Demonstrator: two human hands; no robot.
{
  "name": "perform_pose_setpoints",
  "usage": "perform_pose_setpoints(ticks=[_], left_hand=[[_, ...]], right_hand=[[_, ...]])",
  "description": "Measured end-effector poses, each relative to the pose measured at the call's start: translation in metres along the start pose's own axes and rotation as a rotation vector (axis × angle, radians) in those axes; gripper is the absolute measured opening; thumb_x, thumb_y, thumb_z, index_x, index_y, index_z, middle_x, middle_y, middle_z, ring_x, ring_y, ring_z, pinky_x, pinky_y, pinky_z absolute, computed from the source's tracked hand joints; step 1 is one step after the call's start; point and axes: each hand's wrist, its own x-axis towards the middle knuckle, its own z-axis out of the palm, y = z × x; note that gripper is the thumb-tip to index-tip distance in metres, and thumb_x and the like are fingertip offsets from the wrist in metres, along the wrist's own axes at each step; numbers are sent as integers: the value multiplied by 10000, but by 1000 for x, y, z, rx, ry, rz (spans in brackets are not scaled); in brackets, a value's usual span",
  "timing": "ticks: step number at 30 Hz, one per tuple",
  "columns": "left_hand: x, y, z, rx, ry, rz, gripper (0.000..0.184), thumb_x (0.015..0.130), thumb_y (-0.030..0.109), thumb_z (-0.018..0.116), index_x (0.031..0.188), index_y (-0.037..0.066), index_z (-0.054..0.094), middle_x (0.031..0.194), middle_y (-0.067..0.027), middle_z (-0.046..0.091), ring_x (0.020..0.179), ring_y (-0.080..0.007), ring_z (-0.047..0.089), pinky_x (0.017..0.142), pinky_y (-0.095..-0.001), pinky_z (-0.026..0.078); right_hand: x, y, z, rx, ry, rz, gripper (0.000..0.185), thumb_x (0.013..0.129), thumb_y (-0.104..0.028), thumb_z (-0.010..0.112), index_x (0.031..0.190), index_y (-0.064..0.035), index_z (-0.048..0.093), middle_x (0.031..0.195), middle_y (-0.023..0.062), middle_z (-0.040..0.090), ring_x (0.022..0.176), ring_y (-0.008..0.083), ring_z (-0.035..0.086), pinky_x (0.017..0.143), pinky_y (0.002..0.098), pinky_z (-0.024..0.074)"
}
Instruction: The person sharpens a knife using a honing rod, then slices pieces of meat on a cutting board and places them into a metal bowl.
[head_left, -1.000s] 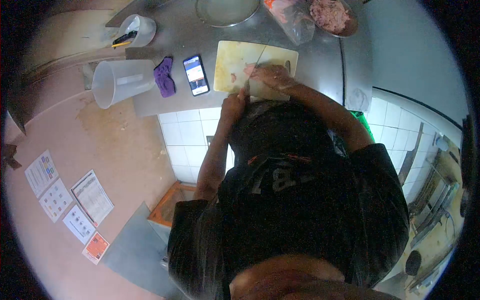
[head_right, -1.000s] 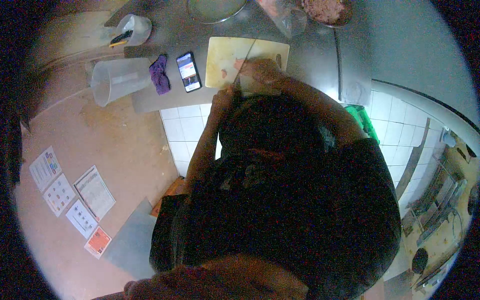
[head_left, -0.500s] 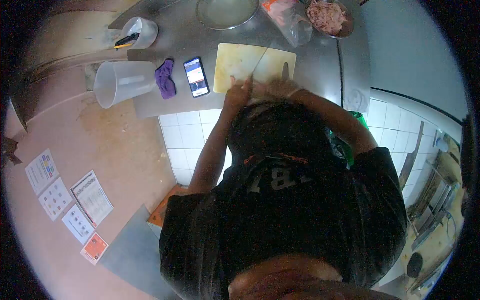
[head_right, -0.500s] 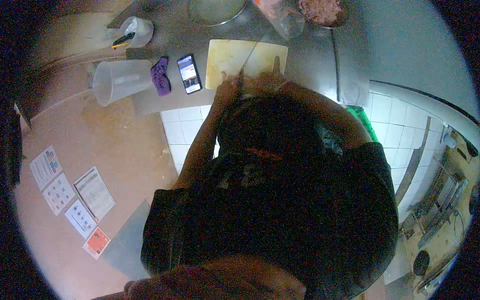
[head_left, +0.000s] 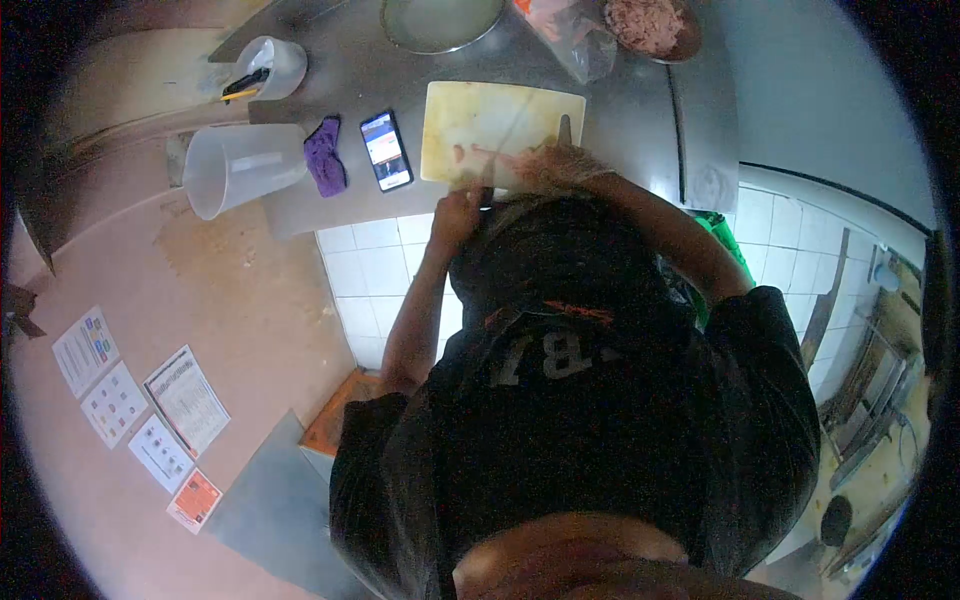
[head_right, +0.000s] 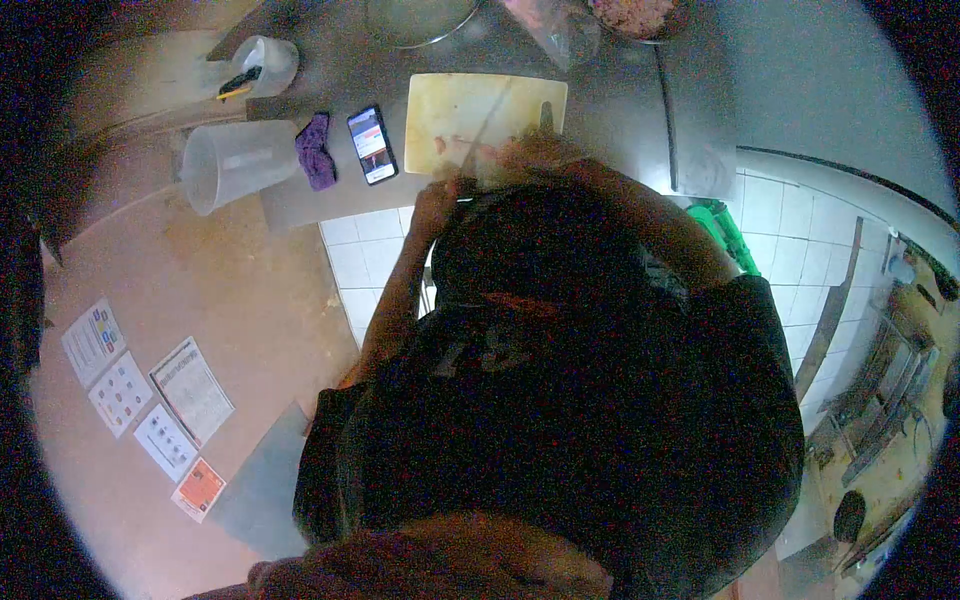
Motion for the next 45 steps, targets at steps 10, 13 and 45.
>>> perform_pose_setpoints(ticks=[10, 13, 45], left_hand=[[-16, -10, 10, 201, -146, -143, 567, 1024, 473, 294, 1105, 20, 626, 972, -302, 648, 922, -513, 615, 864, -555, 486], [2, -9, 19, 245, -176, -30, 469, 1031, 396, 324, 1181, 30, 577, 932, -290, 631, 879, -491, 619, 872, -547, 490], [-20, -7, 9, 193, -85, -117, 539, 1009, 467, 336, 1077, 31, 647, 960, -277, 661, 913, -505, 613, 872, -561, 467]], right_hand=[[6, -7, -5, 133, 83, -115, 413, 1006, -380, 409, 1351, -161, 476, 1178, 204, 614, 1091, 318, 607, 1009, 442, 415], [8, -6, 10, 81, 32, -188, 422, 1007, -378, 415, 1374, -174, 457, 1188, 201, 612, 1091, 309, 609, 1007, 430, 420], [80, 13, 56, 461, 443, -274, 441, 1036, -199, 332, 1461, -85, 309, 1390, 193, 468, 1173, 336, 563, 994, 426, 462]])
